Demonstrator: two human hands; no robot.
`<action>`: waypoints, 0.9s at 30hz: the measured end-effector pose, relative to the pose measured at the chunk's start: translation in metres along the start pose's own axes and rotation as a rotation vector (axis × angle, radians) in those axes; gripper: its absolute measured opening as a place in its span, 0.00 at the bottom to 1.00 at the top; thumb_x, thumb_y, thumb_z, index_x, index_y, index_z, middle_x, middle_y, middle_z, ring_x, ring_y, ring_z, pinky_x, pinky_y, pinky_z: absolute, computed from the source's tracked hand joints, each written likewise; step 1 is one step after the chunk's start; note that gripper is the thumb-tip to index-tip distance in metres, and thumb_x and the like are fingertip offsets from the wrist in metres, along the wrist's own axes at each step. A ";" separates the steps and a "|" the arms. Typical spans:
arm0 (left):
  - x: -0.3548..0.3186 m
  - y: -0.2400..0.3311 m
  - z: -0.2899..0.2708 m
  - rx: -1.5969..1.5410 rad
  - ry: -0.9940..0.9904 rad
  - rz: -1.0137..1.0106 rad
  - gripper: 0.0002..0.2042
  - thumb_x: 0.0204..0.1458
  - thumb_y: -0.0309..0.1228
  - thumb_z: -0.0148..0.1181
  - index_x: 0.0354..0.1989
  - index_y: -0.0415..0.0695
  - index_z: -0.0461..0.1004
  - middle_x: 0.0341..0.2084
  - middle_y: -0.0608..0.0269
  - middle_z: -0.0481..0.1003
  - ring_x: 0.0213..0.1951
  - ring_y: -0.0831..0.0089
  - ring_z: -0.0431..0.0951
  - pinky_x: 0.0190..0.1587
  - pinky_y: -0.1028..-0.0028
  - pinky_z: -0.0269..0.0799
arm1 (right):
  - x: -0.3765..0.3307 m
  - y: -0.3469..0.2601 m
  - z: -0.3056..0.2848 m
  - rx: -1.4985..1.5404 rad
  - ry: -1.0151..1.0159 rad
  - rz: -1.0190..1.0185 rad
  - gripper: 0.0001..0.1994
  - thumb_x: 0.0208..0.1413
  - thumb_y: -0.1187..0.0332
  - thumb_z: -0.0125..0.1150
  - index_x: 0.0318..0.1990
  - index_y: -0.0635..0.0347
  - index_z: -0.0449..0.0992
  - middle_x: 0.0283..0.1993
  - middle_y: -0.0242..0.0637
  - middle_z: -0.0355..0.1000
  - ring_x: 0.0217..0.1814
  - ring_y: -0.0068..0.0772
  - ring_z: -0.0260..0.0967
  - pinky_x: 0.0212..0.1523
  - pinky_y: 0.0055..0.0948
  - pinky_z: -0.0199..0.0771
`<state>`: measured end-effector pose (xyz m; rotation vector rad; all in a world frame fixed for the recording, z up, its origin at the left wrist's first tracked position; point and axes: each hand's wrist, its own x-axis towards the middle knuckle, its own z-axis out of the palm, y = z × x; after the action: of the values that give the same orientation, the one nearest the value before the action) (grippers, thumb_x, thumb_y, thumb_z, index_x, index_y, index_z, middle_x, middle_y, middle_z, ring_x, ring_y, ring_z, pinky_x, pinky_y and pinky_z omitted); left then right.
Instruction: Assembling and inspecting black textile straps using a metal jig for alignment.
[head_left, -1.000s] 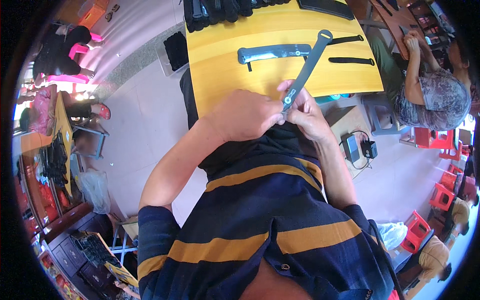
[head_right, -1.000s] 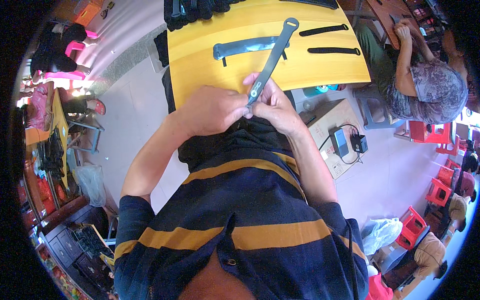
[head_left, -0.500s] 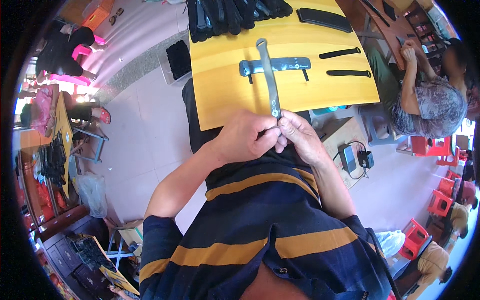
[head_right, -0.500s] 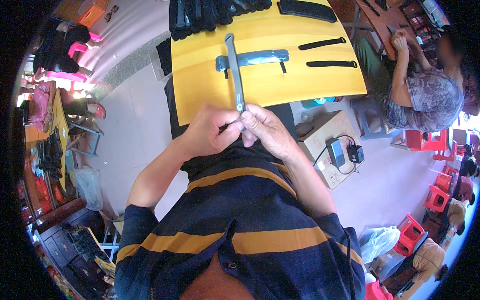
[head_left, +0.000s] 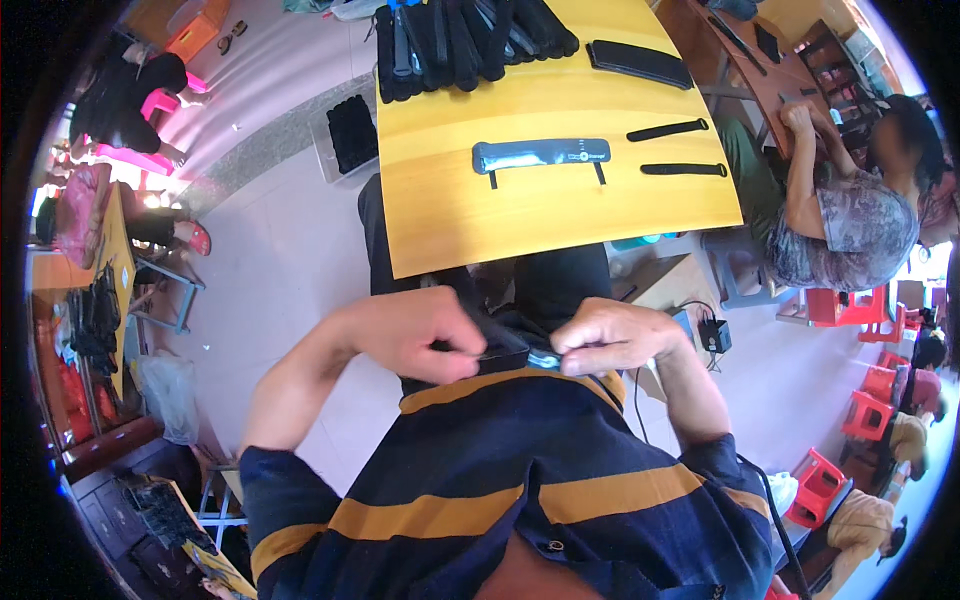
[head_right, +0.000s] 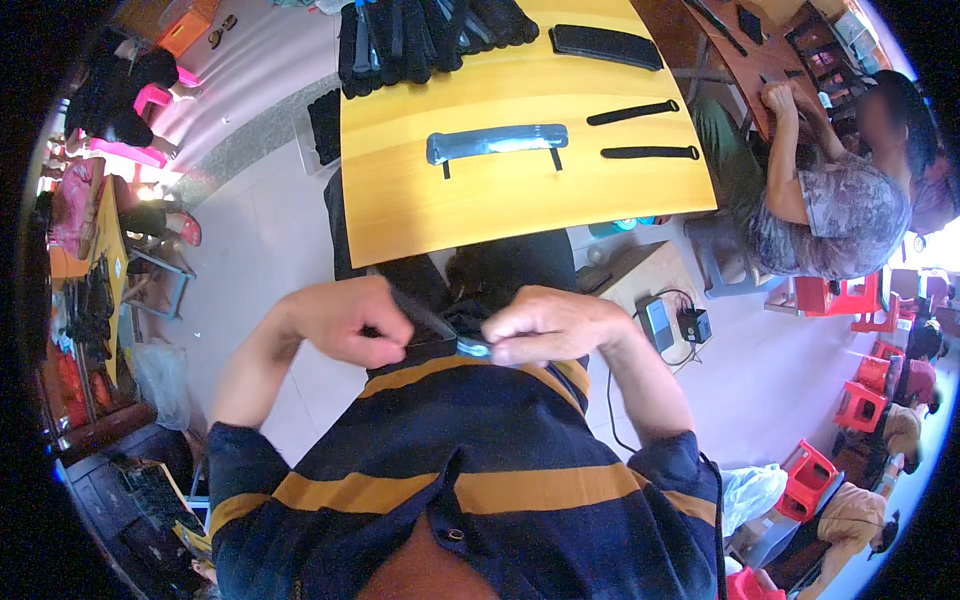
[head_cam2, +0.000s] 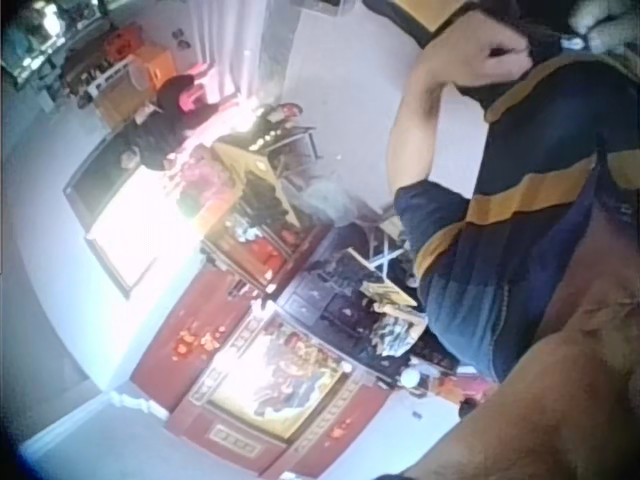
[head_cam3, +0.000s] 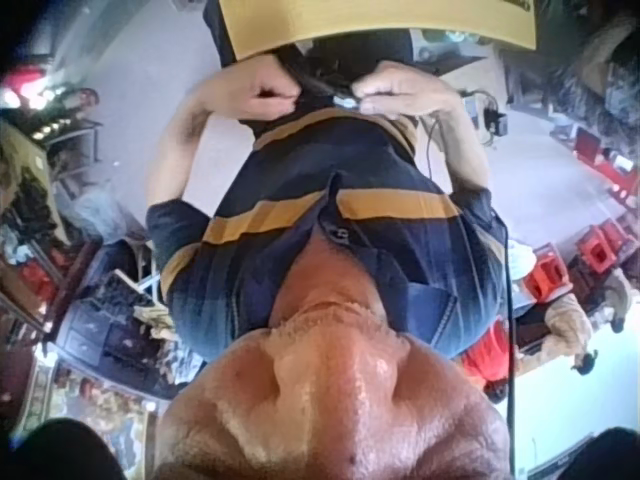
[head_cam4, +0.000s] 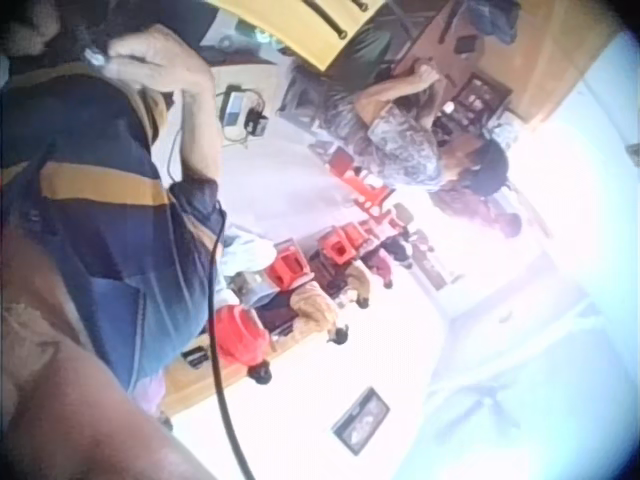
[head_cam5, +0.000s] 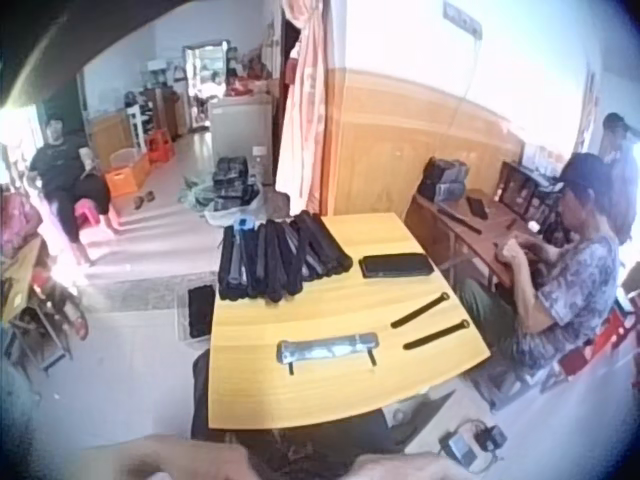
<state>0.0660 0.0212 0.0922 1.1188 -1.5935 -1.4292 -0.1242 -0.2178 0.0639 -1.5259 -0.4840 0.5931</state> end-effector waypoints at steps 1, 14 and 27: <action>-0.012 0.000 -0.005 0.077 -0.059 -0.047 0.17 0.59 0.31 0.57 0.20 0.38 0.63 0.13 0.57 0.62 0.17 0.70 0.61 0.24 0.66 0.57 | -0.016 0.005 -0.005 -0.025 -0.019 0.035 0.23 0.72 0.57 0.54 0.25 0.61 0.63 0.17 0.32 0.59 0.18 0.25 0.60 0.22 0.35 0.55; -0.234 0.003 -0.001 0.827 0.600 -0.834 0.13 0.51 0.28 0.59 0.19 0.39 0.64 0.12 0.54 0.59 0.16 0.64 0.59 0.22 0.66 0.59 | -0.167 0.040 -0.043 0.143 0.184 0.606 0.17 0.67 0.57 0.61 0.33 0.63 0.77 0.21 0.30 0.72 0.23 0.21 0.70 0.27 0.28 0.72; -0.075 0.059 -0.091 0.827 0.742 -0.435 0.13 0.57 0.32 0.55 0.25 0.36 0.65 0.18 0.46 0.61 0.22 0.51 0.63 0.28 0.59 0.62 | -0.102 0.082 -0.023 0.564 0.627 -0.190 0.18 0.63 0.54 0.65 0.33 0.60 0.73 0.26 0.37 0.72 0.27 0.34 0.71 0.32 0.34 0.72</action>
<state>0.1688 0.0574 0.1665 2.2487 -1.4128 -0.3833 -0.1933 -0.3036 -0.0110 -1.0288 0.0318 0.0653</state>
